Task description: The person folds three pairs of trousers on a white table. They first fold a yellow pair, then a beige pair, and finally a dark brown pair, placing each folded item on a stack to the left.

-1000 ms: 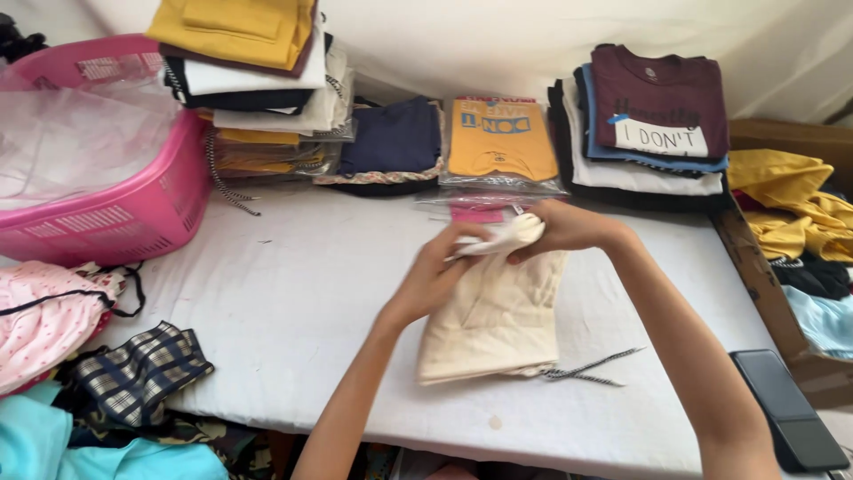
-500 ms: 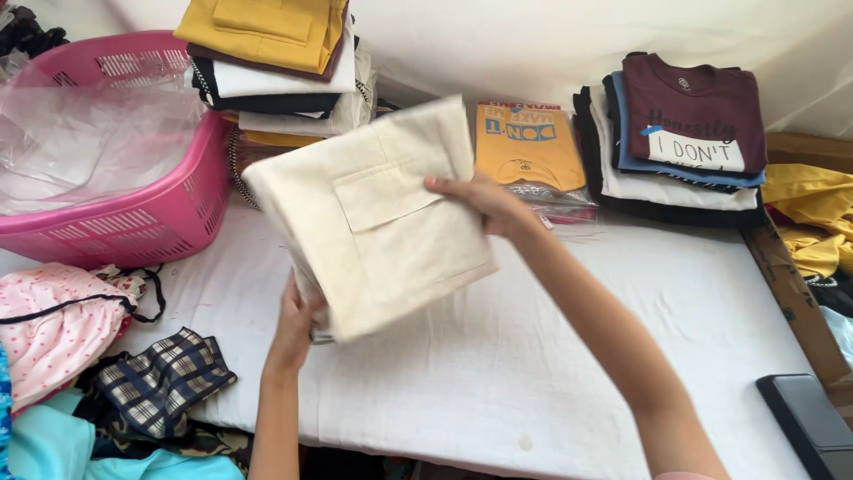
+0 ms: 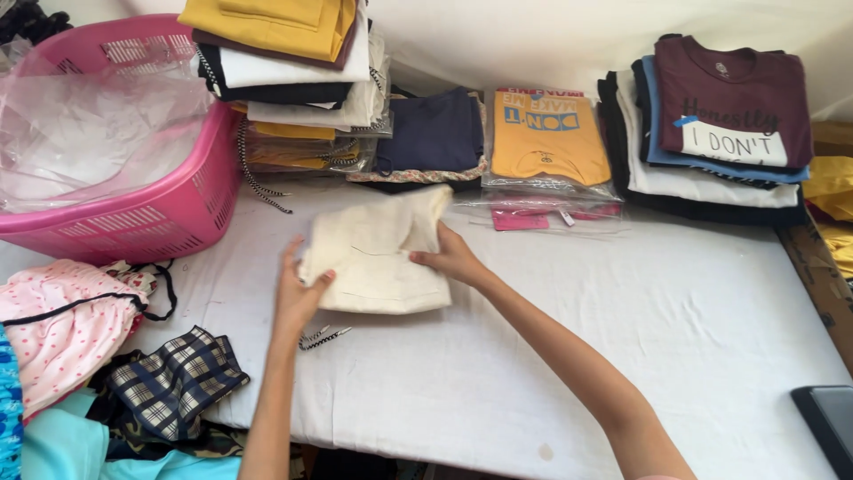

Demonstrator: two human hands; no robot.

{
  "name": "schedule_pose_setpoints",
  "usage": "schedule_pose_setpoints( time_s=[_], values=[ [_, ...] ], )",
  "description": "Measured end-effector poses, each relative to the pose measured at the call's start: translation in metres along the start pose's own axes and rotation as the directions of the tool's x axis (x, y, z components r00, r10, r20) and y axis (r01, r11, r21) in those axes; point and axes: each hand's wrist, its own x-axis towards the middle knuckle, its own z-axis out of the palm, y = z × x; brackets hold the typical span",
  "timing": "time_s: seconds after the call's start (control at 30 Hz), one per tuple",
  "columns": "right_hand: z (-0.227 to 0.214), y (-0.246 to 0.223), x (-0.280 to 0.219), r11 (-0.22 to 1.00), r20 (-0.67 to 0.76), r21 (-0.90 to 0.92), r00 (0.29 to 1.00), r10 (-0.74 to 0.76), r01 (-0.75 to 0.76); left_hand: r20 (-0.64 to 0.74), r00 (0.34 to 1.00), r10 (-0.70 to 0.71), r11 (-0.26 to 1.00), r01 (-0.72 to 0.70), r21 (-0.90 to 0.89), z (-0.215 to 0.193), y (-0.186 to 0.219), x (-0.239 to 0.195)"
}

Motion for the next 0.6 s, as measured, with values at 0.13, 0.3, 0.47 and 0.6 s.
schedule_pose_setpoints(
  time_s=[0.13, 0.3, 0.47, 0.6],
  values=[
    [0.033, -0.066, 0.037, 0.969, -0.025, 0.239, 0.997, 0.076, -0.068, -0.109, 0.987, 0.122, 0.990, -0.129, -0.063, -0.061, 0.040, 0.015],
    [0.098, -0.041, 0.093, 0.837, 0.068, 0.446, 0.945, 0.321, -0.317, -0.186, 0.981, 0.052, 0.998, -0.059, -0.031, -0.108, -0.002, 0.069],
    [0.109, -0.033, 0.083, 0.713, 0.081, 0.545, 0.874, 0.478, -0.440, -0.438, 0.899, -0.004, 0.762, 0.286, 0.581, -0.077, -0.072, 0.089],
    [0.121, -0.023, 0.081, 0.762, -0.051, 0.602, 0.941, 0.334, -0.238, -0.316, 0.833, 0.454, 0.406, 0.123, 0.906, -0.031, -0.066, 0.110]
  ],
)
